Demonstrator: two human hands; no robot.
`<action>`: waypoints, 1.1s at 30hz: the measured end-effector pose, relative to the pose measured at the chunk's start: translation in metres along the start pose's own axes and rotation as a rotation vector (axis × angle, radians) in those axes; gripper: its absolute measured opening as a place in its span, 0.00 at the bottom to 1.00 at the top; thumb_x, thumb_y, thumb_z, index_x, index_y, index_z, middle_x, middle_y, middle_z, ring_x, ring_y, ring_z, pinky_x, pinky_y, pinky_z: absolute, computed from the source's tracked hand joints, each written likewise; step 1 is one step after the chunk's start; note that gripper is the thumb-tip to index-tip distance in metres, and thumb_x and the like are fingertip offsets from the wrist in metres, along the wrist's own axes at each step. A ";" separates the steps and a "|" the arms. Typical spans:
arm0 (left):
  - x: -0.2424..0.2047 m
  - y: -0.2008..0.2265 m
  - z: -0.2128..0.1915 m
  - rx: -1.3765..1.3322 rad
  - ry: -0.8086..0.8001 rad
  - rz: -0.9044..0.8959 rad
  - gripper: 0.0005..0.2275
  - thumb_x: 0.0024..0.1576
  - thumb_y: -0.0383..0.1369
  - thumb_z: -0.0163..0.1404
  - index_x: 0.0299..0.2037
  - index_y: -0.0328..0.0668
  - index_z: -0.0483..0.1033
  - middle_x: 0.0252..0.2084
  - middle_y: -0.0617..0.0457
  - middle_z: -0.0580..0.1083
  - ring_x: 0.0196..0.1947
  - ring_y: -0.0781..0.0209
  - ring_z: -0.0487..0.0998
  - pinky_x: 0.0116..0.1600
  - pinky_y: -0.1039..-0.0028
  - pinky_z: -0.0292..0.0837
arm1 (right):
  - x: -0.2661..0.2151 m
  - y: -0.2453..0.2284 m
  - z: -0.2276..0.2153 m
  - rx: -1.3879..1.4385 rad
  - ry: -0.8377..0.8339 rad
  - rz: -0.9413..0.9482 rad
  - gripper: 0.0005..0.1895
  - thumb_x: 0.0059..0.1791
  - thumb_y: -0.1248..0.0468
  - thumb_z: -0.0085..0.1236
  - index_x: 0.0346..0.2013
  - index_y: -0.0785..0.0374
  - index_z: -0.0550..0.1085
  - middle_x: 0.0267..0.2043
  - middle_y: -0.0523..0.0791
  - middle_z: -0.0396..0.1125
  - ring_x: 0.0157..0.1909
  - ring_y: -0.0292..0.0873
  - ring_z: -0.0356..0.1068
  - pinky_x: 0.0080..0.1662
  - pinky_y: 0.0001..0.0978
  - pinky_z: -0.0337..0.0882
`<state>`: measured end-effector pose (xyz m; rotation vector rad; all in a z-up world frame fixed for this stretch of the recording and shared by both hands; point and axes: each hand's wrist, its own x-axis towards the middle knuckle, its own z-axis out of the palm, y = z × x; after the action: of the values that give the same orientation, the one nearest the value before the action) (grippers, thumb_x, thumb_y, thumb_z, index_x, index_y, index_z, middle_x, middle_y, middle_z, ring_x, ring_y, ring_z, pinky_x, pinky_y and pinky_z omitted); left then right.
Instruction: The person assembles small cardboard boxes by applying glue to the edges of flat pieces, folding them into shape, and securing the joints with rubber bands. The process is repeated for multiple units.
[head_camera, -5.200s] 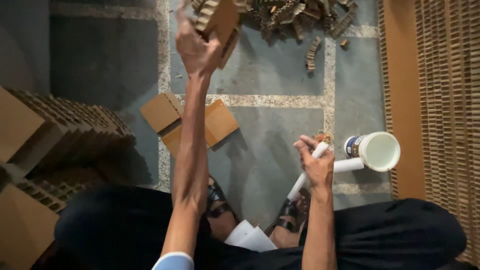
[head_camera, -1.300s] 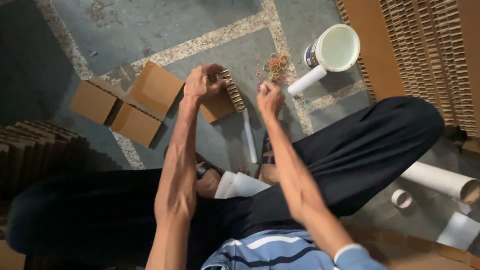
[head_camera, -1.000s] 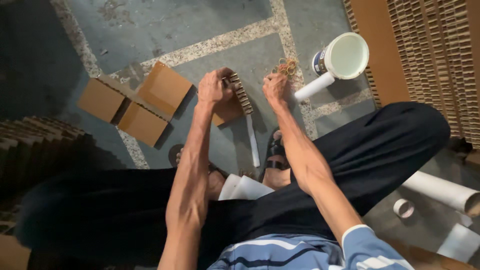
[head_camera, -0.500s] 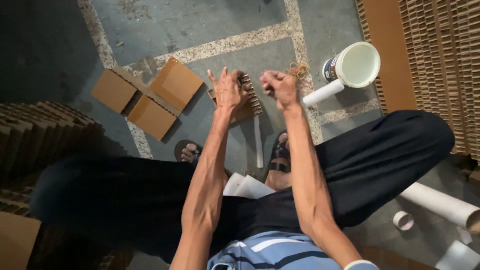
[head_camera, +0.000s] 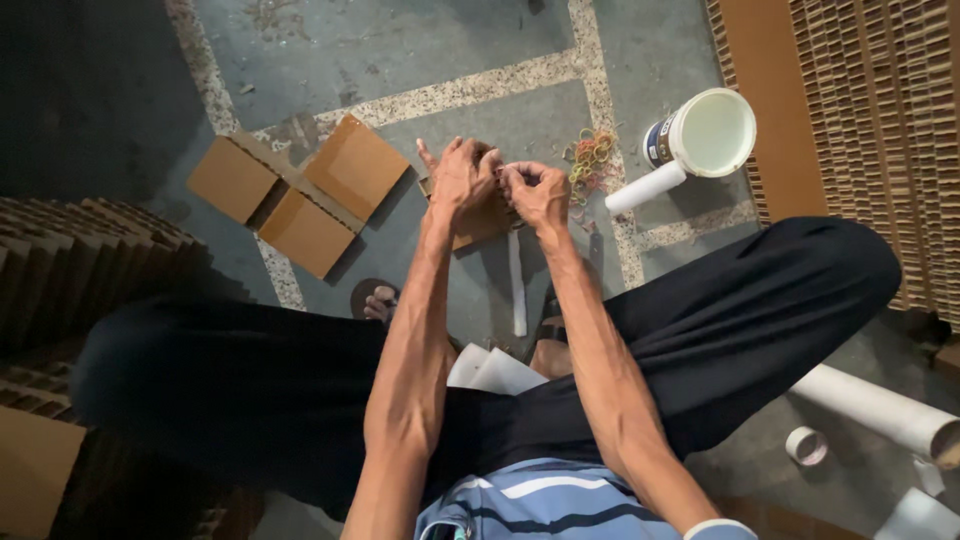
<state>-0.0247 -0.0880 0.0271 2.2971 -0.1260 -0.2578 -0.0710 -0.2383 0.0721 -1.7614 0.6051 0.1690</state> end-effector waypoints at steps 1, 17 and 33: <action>-0.002 -0.001 0.000 -0.018 -0.029 -0.003 0.15 0.58 0.46 0.53 0.46 0.46 0.80 0.47 0.46 0.80 0.65 0.40 0.69 0.71 0.29 0.16 | -0.001 0.001 0.001 0.036 -0.015 -0.001 0.08 0.51 0.65 0.61 0.38 0.67 0.82 0.26 0.40 0.74 0.24 0.30 0.70 0.28 0.22 0.71; -0.012 0.016 -0.014 0.120 0.078 0.121 0.19 0.49 0.46 0.60 0.43 0.43 0.75 0.42 0.46 0.78 0.62 0.36 0.70 0.69 0.31 0.17 | -0.002 0.001 -0.019 0.195 -0.145 0.091 0.08 0.50 0.66 0.62 0.41 0.69 0.81 0.28 0.41 0.74 0.25 0.30 0.69 0.28 0.21 0.70; -0.010 0.004 -0.003 0.122 0.088 0.155 0.19 0.50 0.44 0.60 0.44 0.40 0.72 0.44 0.43 0.77 0.64 0.38 0.69 0.68 0.30 0.14 | -0.009 -0.045 -0.021 0.792 -0.311 -0.007 0.26 0.49 0.75 0.57 0.62 0.61 0.72 0.59 0.49 0.72 0.36 0.39 0.74 0.30 0.24 0.72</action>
<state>-0.0338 -0.0869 0.0338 2.4005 -0.2807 -0.0706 -0.0608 -0.2485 0.1209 -0.9448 0.3614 0.1638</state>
